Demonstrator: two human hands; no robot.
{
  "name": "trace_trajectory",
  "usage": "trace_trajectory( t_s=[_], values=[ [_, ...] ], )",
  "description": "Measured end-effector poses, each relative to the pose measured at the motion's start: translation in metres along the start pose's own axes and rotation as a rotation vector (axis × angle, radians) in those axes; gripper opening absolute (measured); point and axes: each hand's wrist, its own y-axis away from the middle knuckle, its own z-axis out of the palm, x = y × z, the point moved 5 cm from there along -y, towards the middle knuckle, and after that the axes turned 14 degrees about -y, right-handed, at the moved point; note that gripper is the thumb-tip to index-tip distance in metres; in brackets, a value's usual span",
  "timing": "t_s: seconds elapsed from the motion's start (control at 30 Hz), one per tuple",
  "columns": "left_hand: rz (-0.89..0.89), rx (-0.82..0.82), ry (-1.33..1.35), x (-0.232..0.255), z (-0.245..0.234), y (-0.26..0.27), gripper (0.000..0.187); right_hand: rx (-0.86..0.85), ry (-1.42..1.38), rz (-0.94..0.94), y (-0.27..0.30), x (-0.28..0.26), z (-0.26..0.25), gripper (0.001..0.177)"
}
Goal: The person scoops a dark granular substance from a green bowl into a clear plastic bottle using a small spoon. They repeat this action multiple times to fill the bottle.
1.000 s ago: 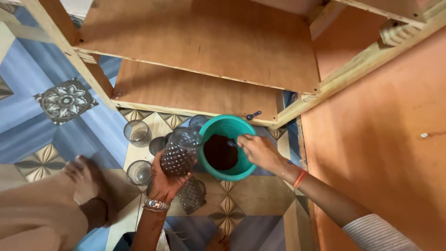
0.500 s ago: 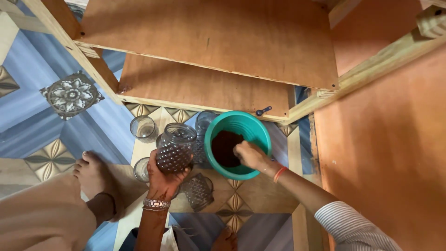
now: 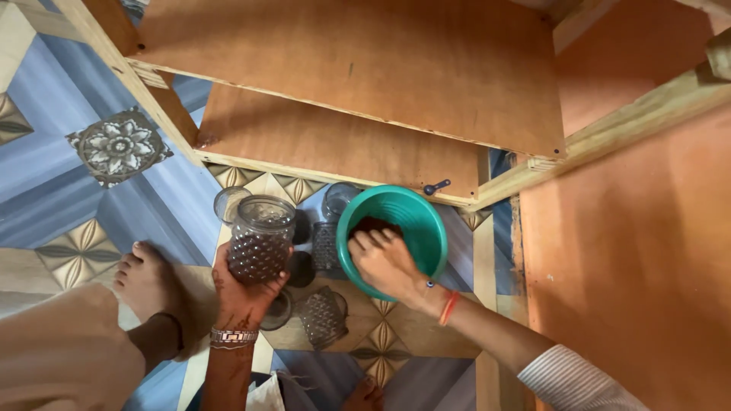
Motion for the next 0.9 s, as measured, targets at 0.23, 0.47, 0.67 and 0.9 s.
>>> trace_trajectory(
  t_s=[0.23, 0.47, 0.67, 0.9],
  values=[
    [0.037, -0.007, 0.003, 0.013, 0.003, 0.009, 0.061, 0.187, -0.010, -0.075, -0.054, -0.030, 0.009, 0.028],
    [0.055, -0.036, 0.005, 0.022, 0.003, 0.009, 0.058, 0.025, -0.209, 0.409, -0.123, 0.008, 0.086, 0.048],
    [0.056, 0.072, -0.013, 0.026, -0.002, 0.003, 0.056, 0.030, -0.012, 0.535, -0.140, 0.021, 0.154, 0.058],
    [-0.019, 0.133, 0.039, 0.021, -0.003, -0.002, 0.052, -0.022, -0.106, 0.504, -0.133, 0.000, 0.172, 0.078]
  ],
)
